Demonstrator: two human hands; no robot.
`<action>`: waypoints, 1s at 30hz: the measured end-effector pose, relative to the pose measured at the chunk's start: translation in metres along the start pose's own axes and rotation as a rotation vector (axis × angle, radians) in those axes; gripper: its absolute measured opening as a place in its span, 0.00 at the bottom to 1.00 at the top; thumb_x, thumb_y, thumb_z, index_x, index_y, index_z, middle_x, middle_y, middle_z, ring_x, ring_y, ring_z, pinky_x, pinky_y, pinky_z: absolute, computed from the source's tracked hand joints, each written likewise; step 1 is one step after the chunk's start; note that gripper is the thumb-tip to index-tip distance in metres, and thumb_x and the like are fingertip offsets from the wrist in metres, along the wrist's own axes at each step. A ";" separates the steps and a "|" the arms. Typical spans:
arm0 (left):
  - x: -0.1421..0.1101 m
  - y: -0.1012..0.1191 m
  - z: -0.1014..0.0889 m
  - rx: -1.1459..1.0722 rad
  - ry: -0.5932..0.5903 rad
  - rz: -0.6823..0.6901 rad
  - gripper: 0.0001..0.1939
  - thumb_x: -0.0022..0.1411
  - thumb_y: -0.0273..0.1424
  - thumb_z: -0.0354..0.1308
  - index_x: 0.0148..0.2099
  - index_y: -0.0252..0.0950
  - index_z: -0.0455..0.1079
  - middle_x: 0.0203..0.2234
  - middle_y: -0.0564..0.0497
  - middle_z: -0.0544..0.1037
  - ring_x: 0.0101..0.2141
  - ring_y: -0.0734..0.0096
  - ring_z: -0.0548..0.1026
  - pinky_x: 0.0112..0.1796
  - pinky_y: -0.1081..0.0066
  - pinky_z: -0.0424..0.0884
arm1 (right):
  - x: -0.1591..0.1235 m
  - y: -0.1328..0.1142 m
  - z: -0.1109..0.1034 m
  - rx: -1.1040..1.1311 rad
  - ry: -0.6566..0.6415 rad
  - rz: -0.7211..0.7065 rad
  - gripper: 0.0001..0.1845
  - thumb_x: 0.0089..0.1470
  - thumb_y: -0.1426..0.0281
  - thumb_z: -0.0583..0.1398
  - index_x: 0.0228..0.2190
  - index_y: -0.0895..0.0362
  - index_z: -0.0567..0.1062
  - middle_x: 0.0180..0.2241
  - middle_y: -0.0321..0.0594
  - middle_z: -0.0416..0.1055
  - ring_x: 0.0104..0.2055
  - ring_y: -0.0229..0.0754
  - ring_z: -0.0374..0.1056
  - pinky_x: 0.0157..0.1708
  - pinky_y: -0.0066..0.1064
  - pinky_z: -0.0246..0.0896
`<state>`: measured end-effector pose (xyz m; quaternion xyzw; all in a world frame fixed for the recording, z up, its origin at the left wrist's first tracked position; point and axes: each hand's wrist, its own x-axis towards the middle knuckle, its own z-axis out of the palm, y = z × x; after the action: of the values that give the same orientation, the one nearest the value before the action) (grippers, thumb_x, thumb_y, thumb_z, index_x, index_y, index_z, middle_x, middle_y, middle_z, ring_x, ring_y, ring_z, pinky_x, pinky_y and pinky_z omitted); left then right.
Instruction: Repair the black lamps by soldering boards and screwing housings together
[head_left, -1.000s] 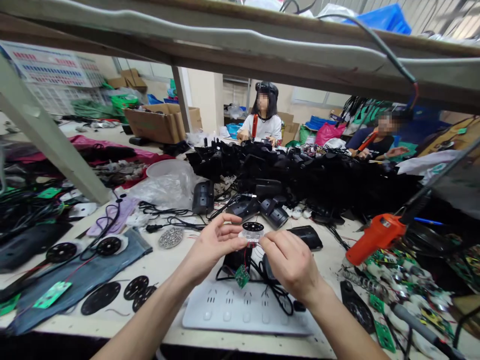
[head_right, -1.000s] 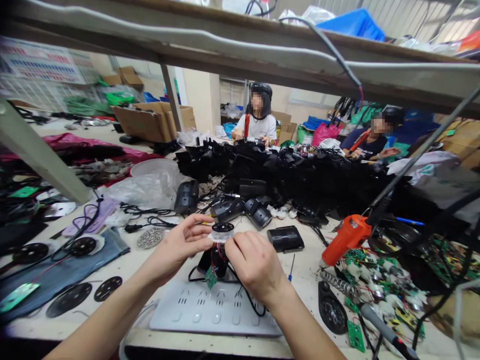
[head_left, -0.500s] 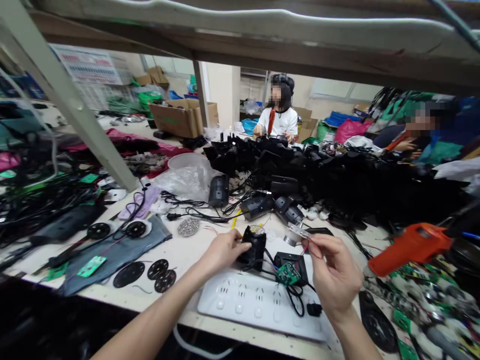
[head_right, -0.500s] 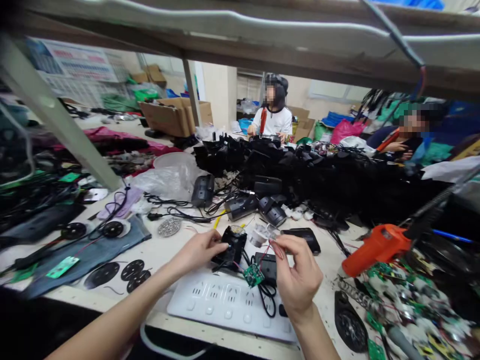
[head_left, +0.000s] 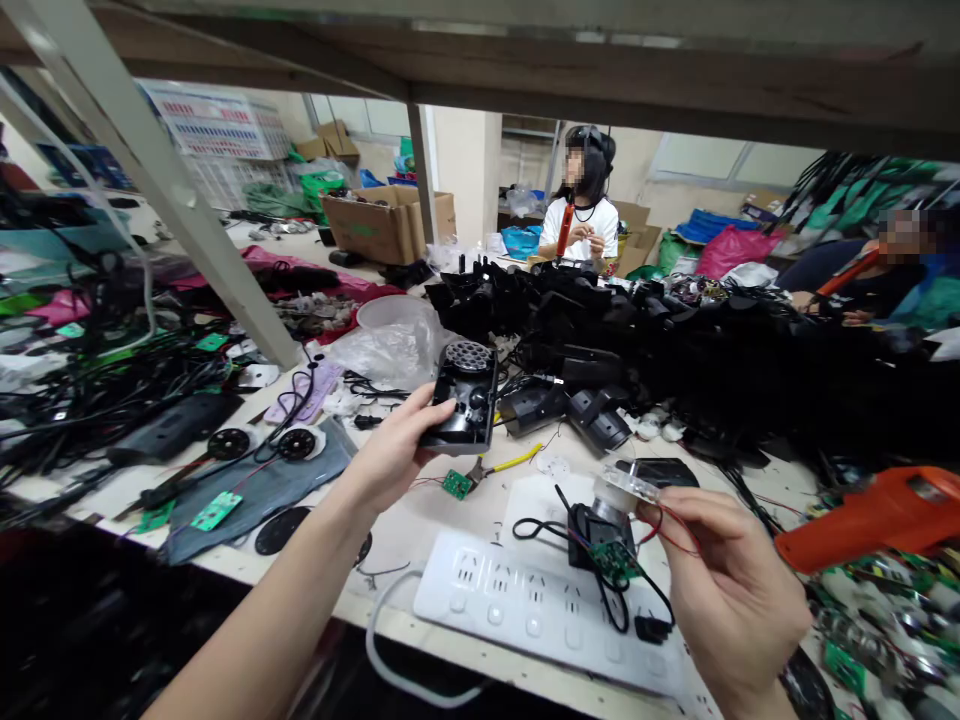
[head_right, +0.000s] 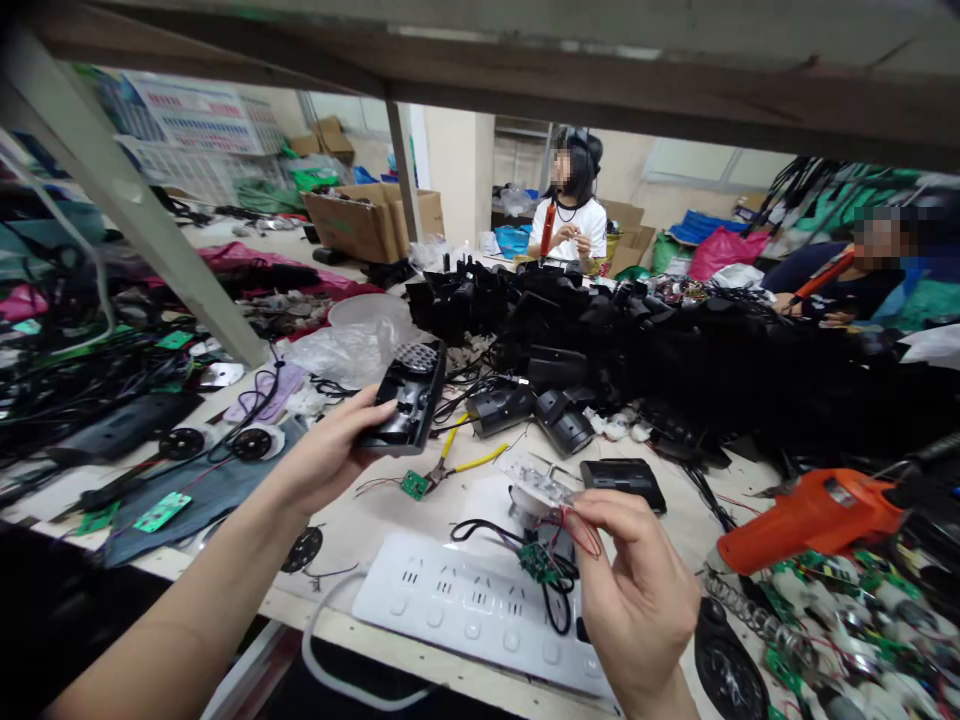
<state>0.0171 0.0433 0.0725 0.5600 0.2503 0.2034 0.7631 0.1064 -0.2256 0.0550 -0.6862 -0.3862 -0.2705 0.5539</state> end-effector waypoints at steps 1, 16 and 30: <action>-0.003 0.000 0.000 -0.106 0.007 -0.056 0.15 0.53 0.32 0.65 0.44 0.39 0.73 0.39 0.53 0.79 0.34 0.73 0.76 0.31 0.77 0.73 | 0.000 -0.003 0.002 0.043 -0.013 0.026 0.10 0.54 0.81 0.62 0.35 0.53 0.75 0.33 0.39 0.73 0.37 0.42 0.72 0.33 0.32 0.71; -0.059 -0.081 0.077 -0.501 -0.411 -0.430 0.39 0.55 0.47 0.64 0.65 0.52 0.54 0.48 0.47 0.77 0.42 0.57 0.77 0.32 0.67 0.72 | 0.000 -0.004 0.023 0.156 -0.065 0.228 0.01 0.53 0.73 0.64 0.30 0.55 0.76 0.29 0.40 0.74 0.32 0.41 0.73 0.29 0.27 0.73; -0.036 -0.054 0.045 -0.659 -0.229 -0.291 0.25 0.65 0.43 0.55 0.62 0.46 0.62 0.50 0.49 0.77 0.40 0.60 0.78 0.42 0.60 0.74 | -0.005 -0.011 0.030 0.313 -0.062 0.504 0.06 0.50 0.67 0.68 0.28 0.55 0.77 0.25 0.37 0.74 0.22 0.38 0.72 0.22 0.25 0.71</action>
<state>0.0177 -0.0277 0.0376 0.2620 0.1613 0.0988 0.9464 0.0931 -0.1965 0.0498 -0.6747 -0.2575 -0.0407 0.6905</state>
